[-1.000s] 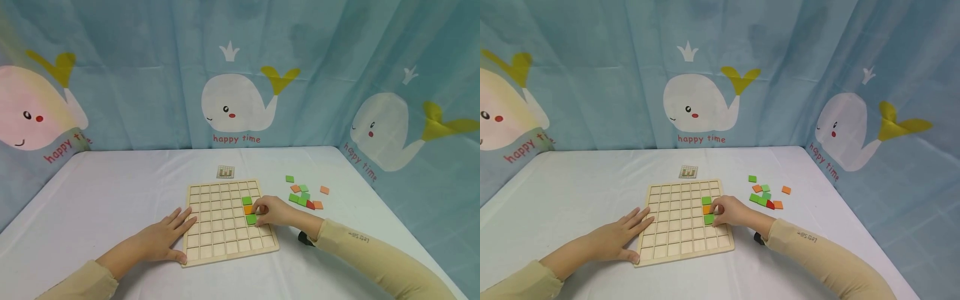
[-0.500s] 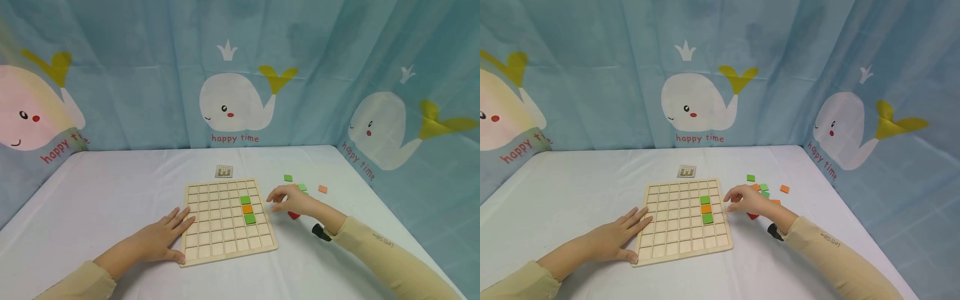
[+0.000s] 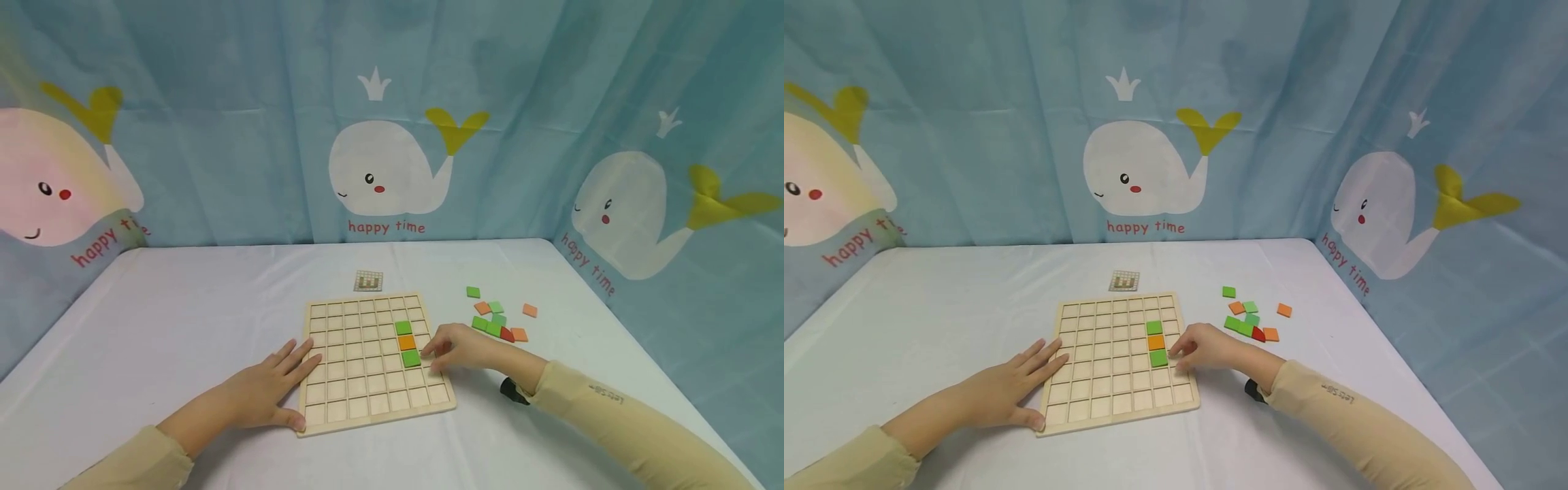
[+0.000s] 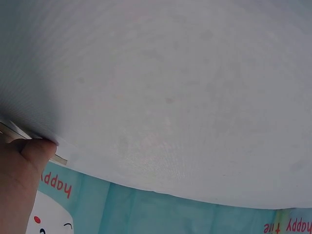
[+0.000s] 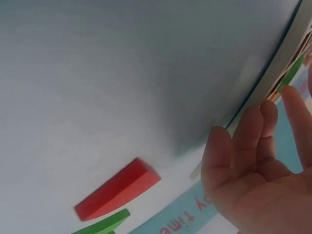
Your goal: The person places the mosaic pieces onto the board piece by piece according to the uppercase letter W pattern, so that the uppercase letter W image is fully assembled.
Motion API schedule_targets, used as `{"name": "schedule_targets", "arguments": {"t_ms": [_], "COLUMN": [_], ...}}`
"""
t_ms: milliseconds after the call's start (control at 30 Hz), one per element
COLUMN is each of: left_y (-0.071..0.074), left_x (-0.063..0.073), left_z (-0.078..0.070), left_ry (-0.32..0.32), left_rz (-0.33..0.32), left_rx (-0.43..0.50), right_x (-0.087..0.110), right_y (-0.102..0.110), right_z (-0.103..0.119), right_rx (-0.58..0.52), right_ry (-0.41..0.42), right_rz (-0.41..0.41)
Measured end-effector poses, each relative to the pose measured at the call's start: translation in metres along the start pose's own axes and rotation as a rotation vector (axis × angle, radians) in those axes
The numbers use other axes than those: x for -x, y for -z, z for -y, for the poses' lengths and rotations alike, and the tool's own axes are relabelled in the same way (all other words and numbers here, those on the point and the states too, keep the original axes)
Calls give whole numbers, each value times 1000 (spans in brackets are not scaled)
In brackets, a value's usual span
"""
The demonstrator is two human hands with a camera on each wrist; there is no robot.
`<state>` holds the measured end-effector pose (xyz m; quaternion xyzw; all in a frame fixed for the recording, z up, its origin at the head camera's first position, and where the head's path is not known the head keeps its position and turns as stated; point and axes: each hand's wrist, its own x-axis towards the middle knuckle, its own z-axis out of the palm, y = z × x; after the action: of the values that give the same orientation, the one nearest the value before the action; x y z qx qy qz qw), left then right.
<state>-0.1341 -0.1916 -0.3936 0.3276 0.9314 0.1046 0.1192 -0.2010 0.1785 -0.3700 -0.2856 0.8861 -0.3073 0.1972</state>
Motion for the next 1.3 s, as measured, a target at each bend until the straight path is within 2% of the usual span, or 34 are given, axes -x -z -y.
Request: {"name": "schedule_targets", "arguments": {"t_ms": [233,533,833,1033,1300], "left_y": [3,5,3,1,0], "left_x": [-1,-1,0,0,-1], "left_z": [-2,-3,1,1,0], "left_ry": [3,9,-4,-13,1], "left_rz": [12,20,14,10,13], "left_rx": [0,-7,-14,-18,8], "right_x": [-1,17,38,43,41], "right_y": [0,32,55,56,55], "right_z": [-2,-19,-50,-63,-68], "right_rx": [-4,-10,43,54,71], "right_ry": [16,-6,3,3,4], "right_rz": [-1,-63,27,94,165]}}
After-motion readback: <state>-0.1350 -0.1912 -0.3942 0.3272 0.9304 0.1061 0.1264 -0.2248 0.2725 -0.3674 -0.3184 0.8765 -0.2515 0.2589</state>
